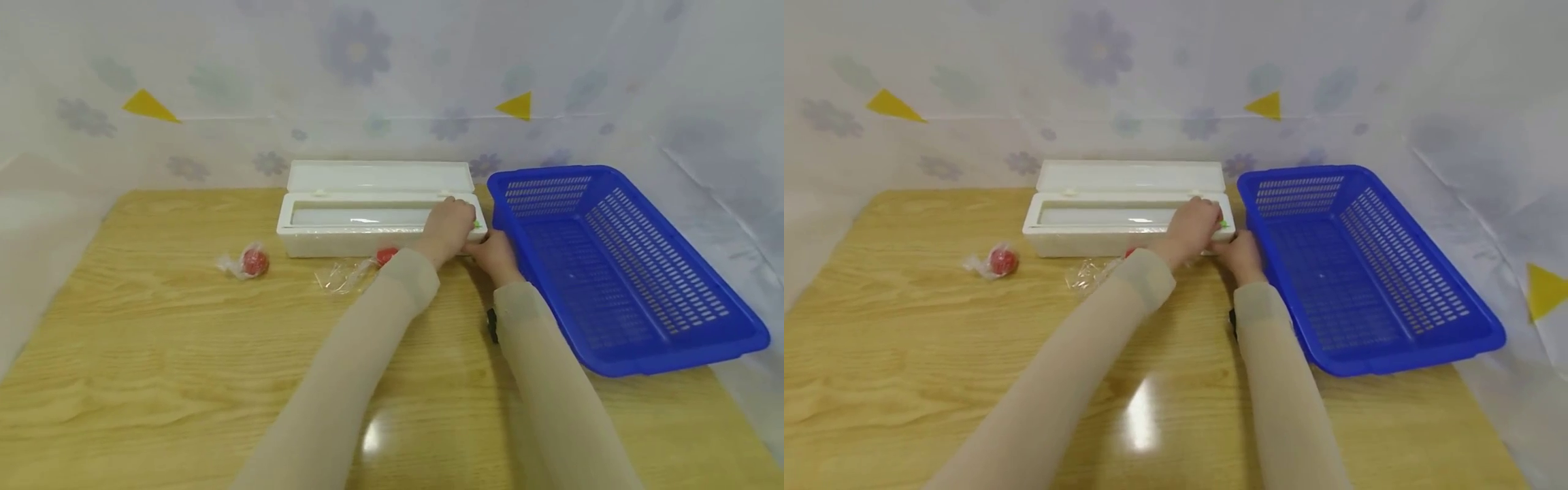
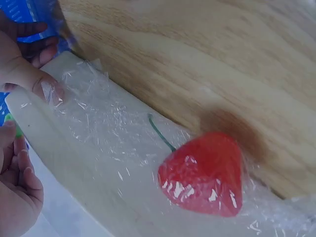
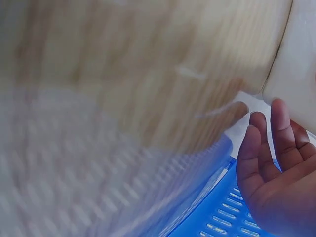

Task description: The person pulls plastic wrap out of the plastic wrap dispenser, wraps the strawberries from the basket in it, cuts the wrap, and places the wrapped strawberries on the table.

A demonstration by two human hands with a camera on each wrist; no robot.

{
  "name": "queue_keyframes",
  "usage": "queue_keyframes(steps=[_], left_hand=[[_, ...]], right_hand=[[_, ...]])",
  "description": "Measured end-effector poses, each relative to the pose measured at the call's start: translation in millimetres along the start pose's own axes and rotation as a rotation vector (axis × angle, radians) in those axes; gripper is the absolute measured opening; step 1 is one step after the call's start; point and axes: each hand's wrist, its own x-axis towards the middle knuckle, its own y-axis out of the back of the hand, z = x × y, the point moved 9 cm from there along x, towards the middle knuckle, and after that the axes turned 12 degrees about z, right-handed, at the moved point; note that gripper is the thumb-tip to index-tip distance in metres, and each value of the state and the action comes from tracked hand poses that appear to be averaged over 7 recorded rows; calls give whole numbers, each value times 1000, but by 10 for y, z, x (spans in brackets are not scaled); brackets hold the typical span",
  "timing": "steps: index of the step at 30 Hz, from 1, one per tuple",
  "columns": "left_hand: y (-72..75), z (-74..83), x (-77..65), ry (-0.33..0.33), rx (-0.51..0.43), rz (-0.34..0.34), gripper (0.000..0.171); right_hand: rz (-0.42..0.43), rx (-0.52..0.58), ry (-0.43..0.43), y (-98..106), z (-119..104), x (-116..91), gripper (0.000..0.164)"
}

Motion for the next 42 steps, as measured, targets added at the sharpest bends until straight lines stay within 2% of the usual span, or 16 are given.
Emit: queue_keyframes(steps=[4,10,17,21,24,28,33,37,42], left_hand=[[11,-104,-57,-15,48,-17,20],[112,-353,-160,-57,134,-25,27],[262,-751,-361,-35,103,-36,27],[343,-934,-447,-30,88,-38,26],[355,-1025,-519,-47,43,-27,25],[349,-1185,-673,-86,14,-27,25],[466,-1448,-820,-71,24,-14,23],[525,-1514,-848,-80,14,-14,25],[529,-1550,-838,-80,15,-19,25]], right_hand=[[-41,14,-10,-86,-39,2,55],[-74,101,-41,-119,-63,60,63],[-83,83,-79,-21,9,129,73],[-58,53,-73,58,54,182,71],[-48,12,-65,81,107,179,68],[-82,-22,-79,36,177,125,68],[-67,-4,-62,100,162,147,69],[-63,-17,-56,143,160,173,70],[-61,-31,-62,124,170,192,68]])
